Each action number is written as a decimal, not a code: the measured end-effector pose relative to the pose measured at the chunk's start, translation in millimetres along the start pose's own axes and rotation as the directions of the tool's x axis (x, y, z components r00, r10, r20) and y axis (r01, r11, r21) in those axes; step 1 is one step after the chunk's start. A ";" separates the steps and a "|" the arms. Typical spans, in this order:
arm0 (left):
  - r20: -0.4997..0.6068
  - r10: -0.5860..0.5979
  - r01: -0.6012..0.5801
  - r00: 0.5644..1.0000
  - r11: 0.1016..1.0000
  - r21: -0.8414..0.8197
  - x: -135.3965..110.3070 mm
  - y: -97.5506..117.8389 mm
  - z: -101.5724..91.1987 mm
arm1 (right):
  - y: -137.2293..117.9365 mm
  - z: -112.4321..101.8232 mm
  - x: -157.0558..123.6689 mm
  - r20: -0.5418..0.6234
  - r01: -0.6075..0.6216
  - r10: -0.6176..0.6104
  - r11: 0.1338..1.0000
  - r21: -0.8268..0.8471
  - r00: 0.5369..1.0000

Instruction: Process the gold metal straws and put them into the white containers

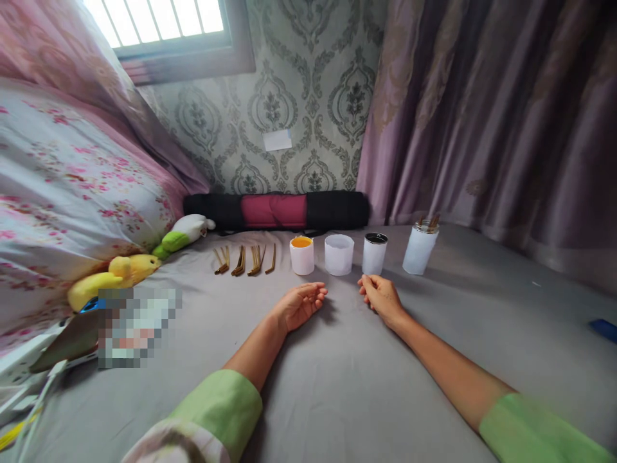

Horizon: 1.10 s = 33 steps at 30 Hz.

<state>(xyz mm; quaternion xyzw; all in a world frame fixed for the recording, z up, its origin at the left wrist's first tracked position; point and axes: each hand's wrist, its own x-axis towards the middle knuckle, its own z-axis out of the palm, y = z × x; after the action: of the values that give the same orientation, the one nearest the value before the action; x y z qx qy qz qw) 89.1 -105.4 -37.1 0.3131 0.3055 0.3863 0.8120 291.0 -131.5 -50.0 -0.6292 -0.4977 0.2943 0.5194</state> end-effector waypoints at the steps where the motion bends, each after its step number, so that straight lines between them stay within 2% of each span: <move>1: -0.007 -0.006 0.006 1.000 1.000 0.008 0.3 0.9 0.2 | -0.1 -0.1 -0.2 0.002 0.002 -0.002 1.000 -0.003 1.000; 4: -0.048 -0.026 0.028 0.999 0.998 0.048 1.6 6.0 0.1 | -1.1 -0.6 -1.2 -0.001 0.007 -0.007 1.000 0.002 1.000; 8: -0.176 -0.029 0.053 0.984 0.989 0.135 4.7 17.1 -3.9 | -1.9 -1.3 -2.1 -0.007 0.007 -0.007 1.000 0.008 1.000; 16: -0.356 0.048 0.044 0.933 0.968 0.248 12.1 44.1 -24.1 | 1.0 -1.1 -0.6 -0.013 0.024 -0.025 1.000 -0.017 1.000; 20: -0.433 0.148 0.020 0.889 0.933 0.359 14.6 57.4 -35.5 | 1.8 -1.5 -0.2 -0.013 0.029 -0.029 0.999 -0.019 0.999; 27: -0.491 0.325 0.054 0.808 0.789 0.612 15.2 75.6 -53.6 | 1.5 -1.0 0.0 -0.009 0.047 -0.047 0.998 -0.046 0.999; 33: -0.478 0.465 0.159 0.745 0.572 0.805 16.6 87.5 -60.4 | -0.4 -1.2 -0.7 -0.004 0.042 -0.042 0.998 -0.054 0.999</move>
<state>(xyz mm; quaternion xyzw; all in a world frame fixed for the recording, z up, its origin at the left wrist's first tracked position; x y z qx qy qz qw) 14.9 -31.1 -13.5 0.5191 0.6751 0.3609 0.3802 291.7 -132.6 -49.5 -0.6333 -0.5172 0.2682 0.5094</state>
